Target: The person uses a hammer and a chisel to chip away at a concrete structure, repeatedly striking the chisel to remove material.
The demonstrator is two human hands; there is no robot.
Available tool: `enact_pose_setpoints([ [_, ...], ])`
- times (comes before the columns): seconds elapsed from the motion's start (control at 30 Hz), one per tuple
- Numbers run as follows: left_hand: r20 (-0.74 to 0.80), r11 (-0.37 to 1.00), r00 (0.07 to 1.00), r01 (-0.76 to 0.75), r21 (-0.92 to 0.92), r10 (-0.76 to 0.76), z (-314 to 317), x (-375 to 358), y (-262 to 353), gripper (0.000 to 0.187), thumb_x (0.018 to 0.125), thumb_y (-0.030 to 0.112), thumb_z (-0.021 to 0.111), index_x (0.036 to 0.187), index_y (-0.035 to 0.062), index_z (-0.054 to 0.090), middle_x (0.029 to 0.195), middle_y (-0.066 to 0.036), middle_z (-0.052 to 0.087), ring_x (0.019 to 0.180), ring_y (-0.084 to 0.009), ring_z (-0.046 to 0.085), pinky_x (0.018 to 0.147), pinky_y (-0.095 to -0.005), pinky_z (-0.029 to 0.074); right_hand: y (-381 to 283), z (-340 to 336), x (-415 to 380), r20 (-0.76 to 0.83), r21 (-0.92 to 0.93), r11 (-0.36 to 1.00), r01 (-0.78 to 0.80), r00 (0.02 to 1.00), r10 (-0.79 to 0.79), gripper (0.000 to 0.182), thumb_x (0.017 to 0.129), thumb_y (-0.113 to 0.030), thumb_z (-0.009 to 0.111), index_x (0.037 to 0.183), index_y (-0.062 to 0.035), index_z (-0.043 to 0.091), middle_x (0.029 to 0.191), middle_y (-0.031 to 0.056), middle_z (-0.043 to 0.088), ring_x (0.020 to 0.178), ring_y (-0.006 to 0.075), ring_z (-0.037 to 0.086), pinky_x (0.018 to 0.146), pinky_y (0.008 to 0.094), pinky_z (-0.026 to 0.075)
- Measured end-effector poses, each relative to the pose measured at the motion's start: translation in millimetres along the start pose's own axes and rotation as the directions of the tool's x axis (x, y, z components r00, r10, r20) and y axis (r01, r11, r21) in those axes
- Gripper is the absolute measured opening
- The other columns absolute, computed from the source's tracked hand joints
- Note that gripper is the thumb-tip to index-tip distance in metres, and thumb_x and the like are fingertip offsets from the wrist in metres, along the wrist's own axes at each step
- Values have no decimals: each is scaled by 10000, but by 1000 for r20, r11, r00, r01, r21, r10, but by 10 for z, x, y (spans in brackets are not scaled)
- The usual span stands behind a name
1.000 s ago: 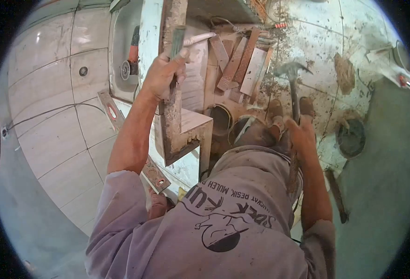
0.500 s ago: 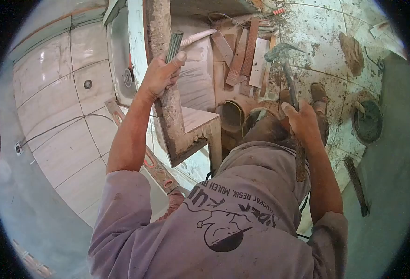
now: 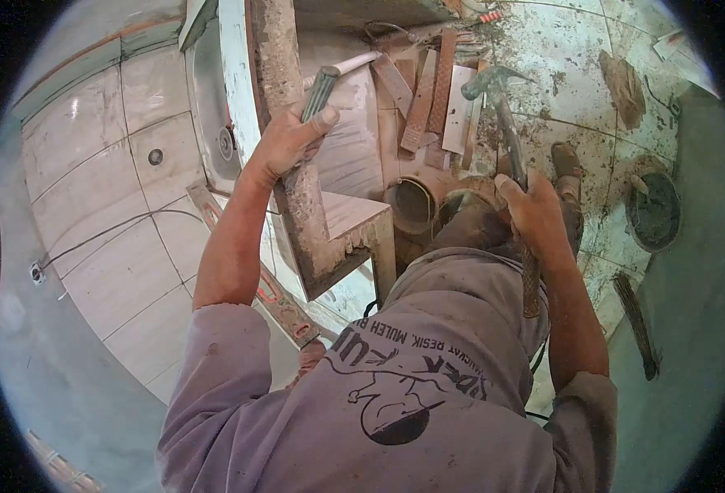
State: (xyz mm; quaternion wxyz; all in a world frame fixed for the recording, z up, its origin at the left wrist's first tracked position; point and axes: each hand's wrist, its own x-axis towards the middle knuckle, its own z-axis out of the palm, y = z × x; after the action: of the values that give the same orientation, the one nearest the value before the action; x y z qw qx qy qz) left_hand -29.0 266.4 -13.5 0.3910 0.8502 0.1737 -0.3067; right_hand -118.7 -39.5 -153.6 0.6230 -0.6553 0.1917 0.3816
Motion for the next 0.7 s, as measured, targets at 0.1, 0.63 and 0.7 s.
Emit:
enact_pose_setpoints([
  [0.1,14,992,999,-33,121,31,59,-54,96,495,773,540,675,757,62,550,529,50,416,442,-48,390,406,-230,301,-130,-16,-81,-10,75,997,24,1000,-23,260,873,-260,587,944,-9,573,628,11,497,508,105,481,477,287,380],
  [0.63,71,964,997,-31,264,12,113,-63,164,582,739,600,668,833,27,625,626,14,471,602,-93,455,546,-269,393,-780,-41,-341,-59,474,863,176,984,-169,204,910,-276,519,875,-77,495,573,-29,409,408,67,378,352,225,299],
  [0.7,61,966,998,-11,260,-5,83,-38,111,582,739,598,670,852,28,632,626,17,471,598,-95,455,543,-269,394,-721,-27,-312,122,178,929,326,929,-349,192,903,-252,526,860,-67,496,578,-27,427,415,67,395,351,230,304],
])
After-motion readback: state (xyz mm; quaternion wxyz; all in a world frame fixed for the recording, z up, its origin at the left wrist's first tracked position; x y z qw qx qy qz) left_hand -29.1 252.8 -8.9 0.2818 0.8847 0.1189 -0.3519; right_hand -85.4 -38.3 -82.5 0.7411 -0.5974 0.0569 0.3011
